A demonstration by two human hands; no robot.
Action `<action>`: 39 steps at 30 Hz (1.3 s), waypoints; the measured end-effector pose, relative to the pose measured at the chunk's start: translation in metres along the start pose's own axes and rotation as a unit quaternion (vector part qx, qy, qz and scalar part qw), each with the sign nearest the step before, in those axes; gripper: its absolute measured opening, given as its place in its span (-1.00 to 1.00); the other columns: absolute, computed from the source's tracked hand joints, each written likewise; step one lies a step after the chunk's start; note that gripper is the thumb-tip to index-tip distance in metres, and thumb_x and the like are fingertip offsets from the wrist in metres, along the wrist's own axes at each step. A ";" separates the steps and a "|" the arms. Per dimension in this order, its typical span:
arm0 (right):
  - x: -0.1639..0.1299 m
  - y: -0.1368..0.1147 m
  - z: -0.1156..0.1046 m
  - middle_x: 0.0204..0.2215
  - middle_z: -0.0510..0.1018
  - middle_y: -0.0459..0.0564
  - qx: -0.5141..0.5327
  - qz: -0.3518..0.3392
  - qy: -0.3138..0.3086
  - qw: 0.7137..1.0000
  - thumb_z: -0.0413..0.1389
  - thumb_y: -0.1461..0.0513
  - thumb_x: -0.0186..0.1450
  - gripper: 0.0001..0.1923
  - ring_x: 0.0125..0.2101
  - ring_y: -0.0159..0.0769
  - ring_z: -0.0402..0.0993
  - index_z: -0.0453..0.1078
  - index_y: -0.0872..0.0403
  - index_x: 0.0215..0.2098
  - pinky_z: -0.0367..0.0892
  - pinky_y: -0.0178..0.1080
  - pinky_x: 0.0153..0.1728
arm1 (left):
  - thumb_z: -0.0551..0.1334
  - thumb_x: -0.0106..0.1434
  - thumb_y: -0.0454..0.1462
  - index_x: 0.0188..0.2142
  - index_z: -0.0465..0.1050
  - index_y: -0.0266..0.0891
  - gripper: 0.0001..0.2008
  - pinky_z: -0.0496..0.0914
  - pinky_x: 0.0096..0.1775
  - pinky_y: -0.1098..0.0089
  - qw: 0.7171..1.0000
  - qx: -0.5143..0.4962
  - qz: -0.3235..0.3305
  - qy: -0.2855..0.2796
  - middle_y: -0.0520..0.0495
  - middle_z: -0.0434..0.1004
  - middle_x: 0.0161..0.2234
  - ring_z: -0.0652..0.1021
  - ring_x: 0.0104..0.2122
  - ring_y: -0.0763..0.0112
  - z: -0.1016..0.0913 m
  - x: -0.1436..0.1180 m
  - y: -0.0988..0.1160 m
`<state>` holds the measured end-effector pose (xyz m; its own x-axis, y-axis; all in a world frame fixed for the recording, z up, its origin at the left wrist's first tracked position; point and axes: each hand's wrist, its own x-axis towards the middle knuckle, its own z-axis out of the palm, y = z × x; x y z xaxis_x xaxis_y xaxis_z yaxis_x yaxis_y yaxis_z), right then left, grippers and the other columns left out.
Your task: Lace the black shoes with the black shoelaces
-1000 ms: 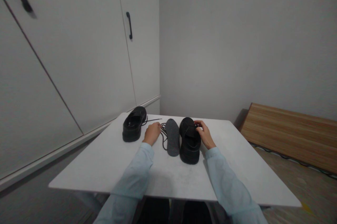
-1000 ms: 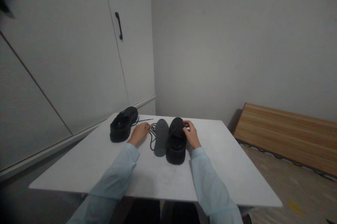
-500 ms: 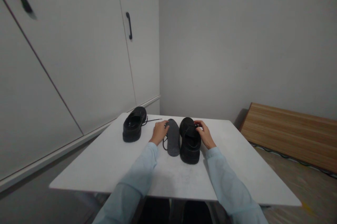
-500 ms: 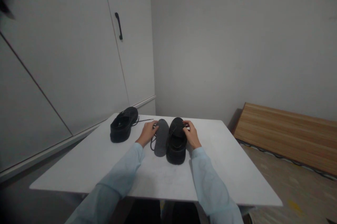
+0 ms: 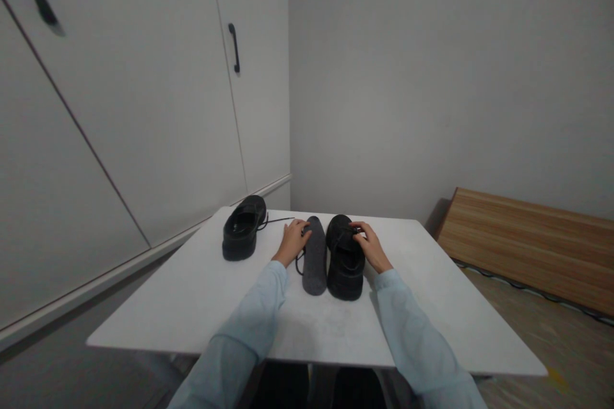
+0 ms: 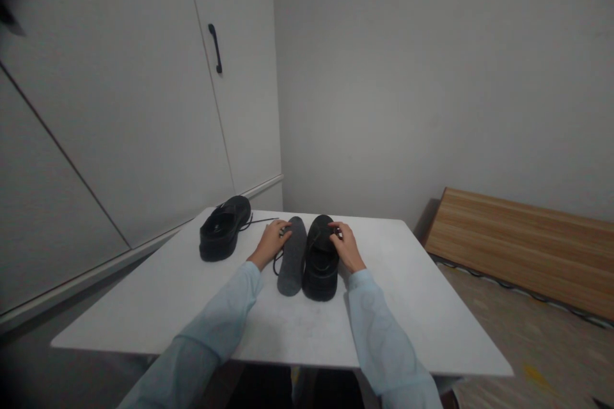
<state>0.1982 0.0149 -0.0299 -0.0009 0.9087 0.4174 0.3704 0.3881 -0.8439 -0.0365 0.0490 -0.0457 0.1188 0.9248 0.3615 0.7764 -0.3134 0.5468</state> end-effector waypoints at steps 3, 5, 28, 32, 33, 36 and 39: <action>0.000 0.000 0.000 -0.15 0.40 -0.01 -0.025 -0.003 -0.012 1.000 0.01 0.21 0.04 -0.64 -0.11 -0.17 0.30 0.39 0.02 -0.18 0.24 -0.08 -0.06 | 0.18 0.20 -0.30 -0.19 0.48 -0.23 -0.81 0.33 0.01 0.28 0.998 -0.049 -0.002 0.049 -0.11 0.49 -0.16 0.48 -0.11 0.32 -0.006 0.001 0.003; 0.000 0.001 0.000 -0.13 0.37 -0.02 -0.038 -0.004 -0.026 0.999 0.03 0.22 0.02 -0.63 -0.07 -0.16 0.28 0.38 0.00 -0.17 0.22 -0.07 -0.03 | 0.18 0.17 -0.33 -0.23 0.49 -0.26 -0.83 0.39 -0.07 0.34 0.993 -0.088 -0.020 0.077 -0.11 0.50 -0.19 0.52 -0.22 0.37 -0.010 0.001 0.004; -0.004 -0.014 0.000 -0.08 0.16 0.06 -0.213 -0.001 -0.139 0.967 0.23 0.34 -0.16 -0.24 -0.02 -0.04 0.17 0.23 0.03 0.05 0.14 0.01 0.06 | 0.12 -0.04 -0.39 -0.25 0.56 -0.29 -0.65 0.34 -0.32 0.42 0.971 -0.097 -0.049 -0.215 -0.04 0.55 -0.44 0.49 -0.41 0.38 -0.051 -0.007 -0.026; -0.004 -0.014 0.004 -0.09 0.14 0.06 -0.241 -0.009 -0.142 0.960 0.23 0.37 -0.19 -0.20 -0.04 -0.04 0.15 0.22 0.02 0.05 0.15 0.01 0.04 | 0.23 -0.09 -0.31 -0.32 0.57 -0.29 -0.71 0.33 -0.35 0.44 0.961 -0.087 -0.055 -0.257 -0.03 0.55 -0.47 0.49 -0.42 0.35 -0.054 -0.010 -0.029; -0.004 -0.015 0.004 -0.08 0.14 0.06 -0.248 -0.009 -0.142 0.958 0.23 0.38 -0.19 -0.20 -0.05 -0.03 0.15 0.22 0.02 0.05 0.15 0.01 0.04 | 0.25 -0.10 -0.29 -0.33 0.57 -0.29 -0.72 0.33 -0.35 0.44 0.960 -0.085 -0.055 -0.263 -0.03 0.55 -0.45 0.49 -0.42 0.35 -0.055 -0.011 -0.030; -0.004 -0.018 0.005 -0.07 0.15 0.08 -0.267 -0.009 -0.147 0.953 0.22 0.40 -0.18 -0.21 -0.05 -0.03 0.16 0.21 0.04 0.05 0.16 0.01 0.03 | 0.28 -0.11 -0.26 -0.34 0.56 -0.27 -0.73 0.32 -0.36 0.45 0.951 -0.090 -0.050 -0.291 -0.04 0.56 -0.42 0.50 -0.40 0.36 -0.060 -0.014 -0.032; -0.005 -0.020 0.003 -0.07 0.18 0.09 -0.271 -0.023 -0.151 0.950 0.20 0.38 -0.13 -0.27 -0.05 -0.04 0.17 0.22 0.05 0.04 0.17 -0.02 0.02 | 0.30 -0.12 -0.25 -0.37 0.56 -0.27 -0.74 0.31 -0.39 0.47 0.935 -0.095 -0.044 -0.340 -0.02 0.53 -0.45 0.48 -0.41 0.37 -0.063 -0.016 -0.032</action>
<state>0.1883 0.0031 -0.0156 -0.2654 0.9269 0.2653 0.7878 0.3672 -0.4946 -0.1025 0.0306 -0.0211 0.4750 0.8519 -0.2206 0.6864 -0.2018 0.6987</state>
